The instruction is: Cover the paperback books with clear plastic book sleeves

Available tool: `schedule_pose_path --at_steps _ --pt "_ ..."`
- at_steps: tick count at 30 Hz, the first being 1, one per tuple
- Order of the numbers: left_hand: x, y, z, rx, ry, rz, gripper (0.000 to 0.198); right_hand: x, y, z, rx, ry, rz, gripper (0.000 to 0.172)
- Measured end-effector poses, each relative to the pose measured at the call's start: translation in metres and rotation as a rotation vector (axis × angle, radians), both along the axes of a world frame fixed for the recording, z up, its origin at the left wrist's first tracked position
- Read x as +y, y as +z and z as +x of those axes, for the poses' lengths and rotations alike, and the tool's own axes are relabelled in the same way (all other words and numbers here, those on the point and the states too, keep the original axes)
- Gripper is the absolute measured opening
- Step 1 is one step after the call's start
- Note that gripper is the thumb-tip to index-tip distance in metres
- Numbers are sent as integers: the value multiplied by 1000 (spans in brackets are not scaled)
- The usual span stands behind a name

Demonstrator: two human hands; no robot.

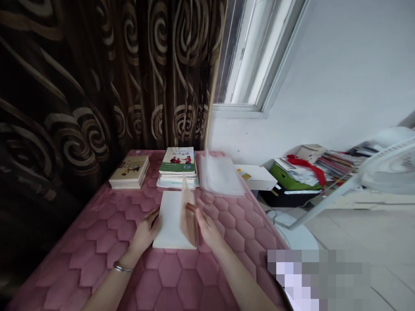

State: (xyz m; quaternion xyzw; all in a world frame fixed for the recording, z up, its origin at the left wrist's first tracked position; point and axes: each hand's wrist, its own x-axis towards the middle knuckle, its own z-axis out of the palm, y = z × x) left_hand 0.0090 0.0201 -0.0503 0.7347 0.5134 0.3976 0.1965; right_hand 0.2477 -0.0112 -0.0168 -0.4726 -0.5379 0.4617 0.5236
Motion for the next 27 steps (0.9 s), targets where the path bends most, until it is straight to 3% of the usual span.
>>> schedule_pose_path --at_steps 5,9,20,27 --pt "6 -7 -6 -55 34 -53 34 -1 -5 -26 -744 137 232 43" --pt "9 -10 -9 -80 104 -71 30 -3 -16 -33 -1056 166 352 40" --pt "-1 -6 2 58 114 84 22 -3 -20 -38 -1247 244 398 53" --pt "-1 -15 1 197 136 132 23 41 -4 -73 -1280 341 333 52"
